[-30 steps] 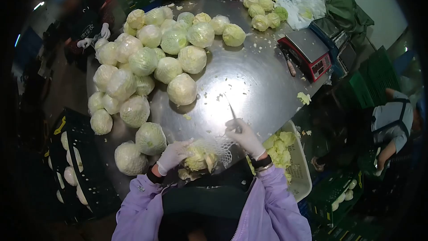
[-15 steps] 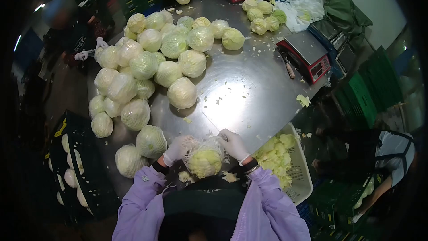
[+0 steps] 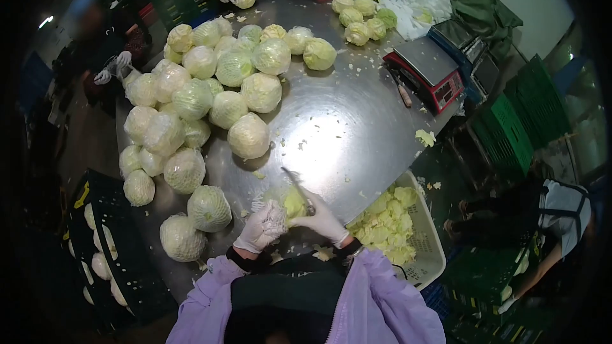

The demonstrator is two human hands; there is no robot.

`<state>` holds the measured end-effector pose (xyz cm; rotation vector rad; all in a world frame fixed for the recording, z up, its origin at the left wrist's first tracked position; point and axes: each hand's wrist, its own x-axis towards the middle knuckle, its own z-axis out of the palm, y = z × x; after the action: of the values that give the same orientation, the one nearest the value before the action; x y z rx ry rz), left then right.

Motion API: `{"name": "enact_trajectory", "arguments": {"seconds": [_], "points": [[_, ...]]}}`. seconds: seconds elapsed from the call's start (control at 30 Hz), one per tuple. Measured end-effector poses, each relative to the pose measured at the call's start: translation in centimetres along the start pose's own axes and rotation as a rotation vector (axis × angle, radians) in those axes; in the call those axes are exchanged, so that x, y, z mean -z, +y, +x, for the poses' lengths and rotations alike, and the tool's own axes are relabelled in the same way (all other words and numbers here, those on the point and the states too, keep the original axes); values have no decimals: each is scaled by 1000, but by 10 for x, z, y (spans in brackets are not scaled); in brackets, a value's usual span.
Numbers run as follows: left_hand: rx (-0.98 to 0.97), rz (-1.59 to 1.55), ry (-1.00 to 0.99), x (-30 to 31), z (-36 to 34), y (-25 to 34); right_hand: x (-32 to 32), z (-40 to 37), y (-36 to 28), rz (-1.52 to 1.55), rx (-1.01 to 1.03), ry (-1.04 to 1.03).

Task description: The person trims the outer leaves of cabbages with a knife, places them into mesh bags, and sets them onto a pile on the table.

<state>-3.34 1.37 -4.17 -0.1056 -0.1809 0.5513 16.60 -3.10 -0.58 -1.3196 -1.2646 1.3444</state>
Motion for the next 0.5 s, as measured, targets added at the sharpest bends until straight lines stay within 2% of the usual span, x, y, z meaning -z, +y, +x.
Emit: {"name": "enact_trajectory", "arguments": {"seconds": [0.07,0.13,0.2,0.23,0.27,0.3,0.33,0.4,0.47,0.5], "points": [[11,-33,-3,-19,4,-3,-10,1,20,331,-164,-50],[17,-57,-15,-61,13,-3,-11,-5,36,339,-200,9],[-352,604,603,-118,22,-3,-2,-11,39,343,-241,59],[-403,687,666,-149,33,-7,8,-16,28,366,-317,71],[-411,689,666,-153,39,-7,13,-18,13,387,-389,80],[-275,907,560,-157,44,-5,8,-19,-11,638,-142,195],[-131,1116,453,-158,47,-8,15,-24,-19,638,-141,184],[269,1142,299,-141,68,-45,38,-37,-29,656,-67,-102],[134,1129,326,-120,64,-68,34,-45,-56,558,-102,136],[159,1461,190,-118,61,-62,46,-57,-73,511,-200,189]]}}
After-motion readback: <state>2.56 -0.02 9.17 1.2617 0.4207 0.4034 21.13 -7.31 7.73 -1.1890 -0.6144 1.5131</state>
